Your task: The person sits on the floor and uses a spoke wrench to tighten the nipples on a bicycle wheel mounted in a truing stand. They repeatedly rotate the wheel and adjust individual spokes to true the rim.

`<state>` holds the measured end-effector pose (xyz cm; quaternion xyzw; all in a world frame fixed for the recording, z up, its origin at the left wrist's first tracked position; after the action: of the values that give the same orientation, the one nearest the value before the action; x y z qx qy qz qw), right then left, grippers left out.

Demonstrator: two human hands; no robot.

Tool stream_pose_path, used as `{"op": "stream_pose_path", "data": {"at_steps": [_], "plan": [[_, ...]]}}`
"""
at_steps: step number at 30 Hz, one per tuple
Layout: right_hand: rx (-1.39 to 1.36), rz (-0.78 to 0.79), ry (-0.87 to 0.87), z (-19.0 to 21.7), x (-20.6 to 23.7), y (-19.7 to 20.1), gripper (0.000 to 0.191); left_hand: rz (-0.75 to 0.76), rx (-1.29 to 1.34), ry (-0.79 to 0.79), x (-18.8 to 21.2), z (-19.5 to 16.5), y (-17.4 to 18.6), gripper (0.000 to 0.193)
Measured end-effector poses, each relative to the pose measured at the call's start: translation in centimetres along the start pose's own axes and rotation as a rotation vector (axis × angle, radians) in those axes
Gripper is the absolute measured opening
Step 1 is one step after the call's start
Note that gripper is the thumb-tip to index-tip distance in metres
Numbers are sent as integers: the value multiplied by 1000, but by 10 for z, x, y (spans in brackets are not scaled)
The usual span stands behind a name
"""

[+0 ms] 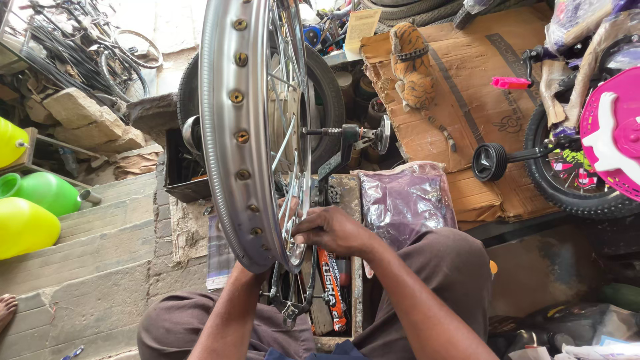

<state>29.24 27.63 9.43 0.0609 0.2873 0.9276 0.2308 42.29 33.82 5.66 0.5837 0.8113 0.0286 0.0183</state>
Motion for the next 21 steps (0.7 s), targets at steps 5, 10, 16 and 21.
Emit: {"op": "stream_pose_path", "data": {"at_steps": [5,10,16,21], "plan": [[-19,26,-46,8,2,3,30,-29,101,69,3,-12,-2,47],[1,66,16,19,-6,2,32,56,-133,-248,10,-31,-4,47],[51,23,-28,15,5,13,36,28,-541,-339,11,-24,-2,41],[98,0,-44,6,10,1,37,63,-263,-197,10,-9,0,41]]}}
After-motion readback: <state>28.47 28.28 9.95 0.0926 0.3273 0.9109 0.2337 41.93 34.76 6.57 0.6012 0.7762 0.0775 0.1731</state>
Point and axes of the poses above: each hand's wrist, its own x-axis away from the middle knuckle, its own y-axis out of the back of the hand, z = x × y, the point moved 8 cm from there along -x, towards the middle knuckle, and after that the axes turned 5 degrees about x, right-handed, at the moved point
